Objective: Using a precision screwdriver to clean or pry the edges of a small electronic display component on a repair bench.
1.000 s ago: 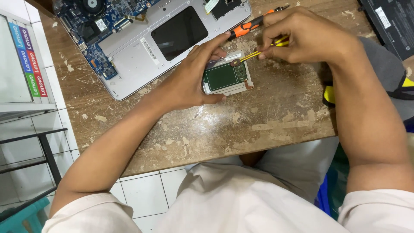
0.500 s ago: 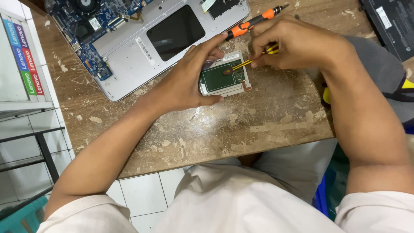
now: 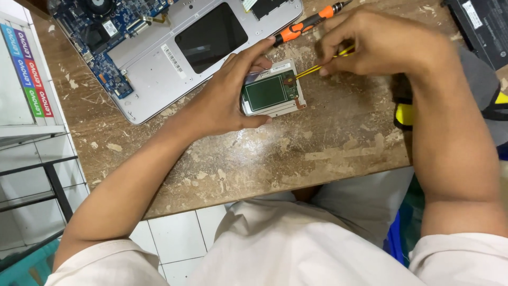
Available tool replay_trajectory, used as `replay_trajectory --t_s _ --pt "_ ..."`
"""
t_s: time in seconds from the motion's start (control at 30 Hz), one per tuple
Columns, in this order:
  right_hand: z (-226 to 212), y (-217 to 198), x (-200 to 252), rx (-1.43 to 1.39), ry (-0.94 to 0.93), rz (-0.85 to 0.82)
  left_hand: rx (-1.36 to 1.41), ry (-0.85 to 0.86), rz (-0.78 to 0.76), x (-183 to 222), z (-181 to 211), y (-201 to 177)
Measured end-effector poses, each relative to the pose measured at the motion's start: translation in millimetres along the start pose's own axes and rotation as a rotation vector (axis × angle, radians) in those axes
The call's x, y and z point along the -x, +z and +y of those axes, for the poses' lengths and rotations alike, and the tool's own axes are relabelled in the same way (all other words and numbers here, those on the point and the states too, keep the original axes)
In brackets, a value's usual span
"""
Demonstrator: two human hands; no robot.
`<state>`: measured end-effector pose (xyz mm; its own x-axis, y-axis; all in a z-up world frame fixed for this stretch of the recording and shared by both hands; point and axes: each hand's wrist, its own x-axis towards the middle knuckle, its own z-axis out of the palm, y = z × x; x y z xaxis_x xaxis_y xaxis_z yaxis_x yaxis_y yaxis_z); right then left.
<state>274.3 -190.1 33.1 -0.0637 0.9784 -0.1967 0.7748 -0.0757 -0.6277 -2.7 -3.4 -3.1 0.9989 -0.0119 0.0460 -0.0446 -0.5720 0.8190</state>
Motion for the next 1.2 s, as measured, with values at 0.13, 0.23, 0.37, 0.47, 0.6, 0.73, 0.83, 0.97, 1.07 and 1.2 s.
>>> replay_trajectory --t_s 0.13,0.23,0.37,0.47,0.6,0.73,0.83,0.97,1.07,1.2 --pt "1.5 -0.7 0.8 -0.016 0.003 0.001 0.009 0.0 0.005 -0.7 -0.6 1.0" --pt "-3.4 12.3 -6.2 -0.022 -0.056 0.039 -0.002 -0.009 -0.001 -0.6 3.5 -1.8" --pt "-3.7 3.3 -2.8 -0.053 -0.033 0.019 -0.001 0.017 0.004 -0.5 0.5 -0.7" --pt "-5.0 -6.7 4.9 -0.02 0.087 -0.026 -0.024 0.028 0.017 0.5 0.4 -0.3" --pt "-7.6 -7.8 6.1 0.015 0.192 -0.037 0.014 -0.016 -0.005 0.3 4.2 -2.4" --pt "-12.2 -10.0 9.4 0.001 0.158 -0.037 -0.002 -0.002 0.0 0.0 2.5 -1.4" --pt "-4.7 -15.9 17.6 0.037 -0.155 0.059 0.003 -0.006 -0.006 0.1 2.4 -1.5" --pt "6.4 -18.4 41.7 -0.062 -0.04 0.195 0.009 0.048 0.016 1.9 -4.8 2.0" --pt "11.1 -11.9 41.2 -0.005 -0.106 0.314 -0.028 0.07 0.02 1.8 -6.2 0.9" --pt "19.4 0.7 29.5 0.03 -0.131 0.335 -0.108 0.11 0.023 1.3 -5.6 0.2"
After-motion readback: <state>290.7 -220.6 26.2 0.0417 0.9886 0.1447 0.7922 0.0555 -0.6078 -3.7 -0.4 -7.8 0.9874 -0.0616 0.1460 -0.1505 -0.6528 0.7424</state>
